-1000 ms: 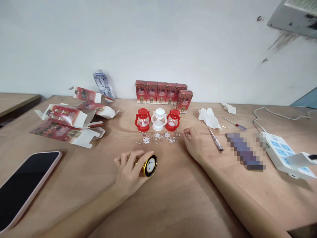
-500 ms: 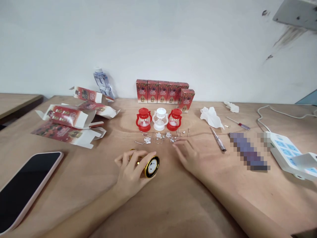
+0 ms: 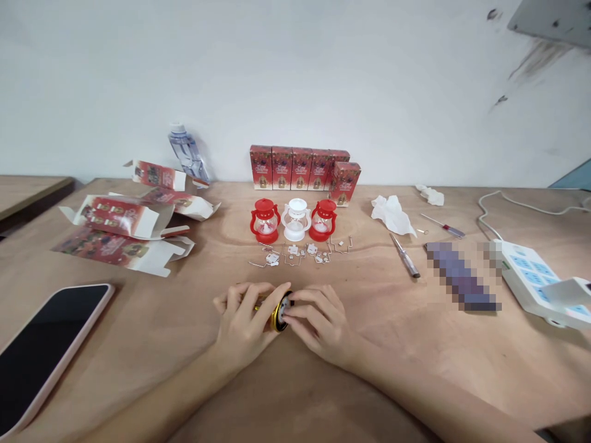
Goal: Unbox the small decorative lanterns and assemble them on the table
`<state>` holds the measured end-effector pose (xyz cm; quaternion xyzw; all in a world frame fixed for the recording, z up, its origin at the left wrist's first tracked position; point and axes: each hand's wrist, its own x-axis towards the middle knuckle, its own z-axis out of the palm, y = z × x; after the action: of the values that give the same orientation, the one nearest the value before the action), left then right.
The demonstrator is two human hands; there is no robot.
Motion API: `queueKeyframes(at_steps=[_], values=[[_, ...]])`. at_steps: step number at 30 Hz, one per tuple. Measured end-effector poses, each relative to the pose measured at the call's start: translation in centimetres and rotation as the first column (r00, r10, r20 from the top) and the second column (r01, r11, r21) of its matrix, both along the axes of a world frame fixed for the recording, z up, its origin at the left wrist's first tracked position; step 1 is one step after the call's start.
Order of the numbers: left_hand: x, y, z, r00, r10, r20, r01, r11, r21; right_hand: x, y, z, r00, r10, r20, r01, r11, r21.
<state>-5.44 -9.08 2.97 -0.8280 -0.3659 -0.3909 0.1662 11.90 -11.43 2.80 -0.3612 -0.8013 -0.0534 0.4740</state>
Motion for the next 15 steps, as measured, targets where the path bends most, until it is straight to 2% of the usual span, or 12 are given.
queueKeyframes(at_steps=[7,15], values=[[0.2,-0.2,-0.1,0.999,0.013,-0.042,-0.01,0.998,0.061,-1.2,-0.7,-0.2,0.999,-0.015,-0.044,0.018,0.998,0.066],[0.2,-0.3,-0.3,0.999,-0.026,-0.046,0.029,0.998,0.058,-1.1,-0.7,0.1,0.999,-0.035,-0.038,0.036,0.999,0.033]])
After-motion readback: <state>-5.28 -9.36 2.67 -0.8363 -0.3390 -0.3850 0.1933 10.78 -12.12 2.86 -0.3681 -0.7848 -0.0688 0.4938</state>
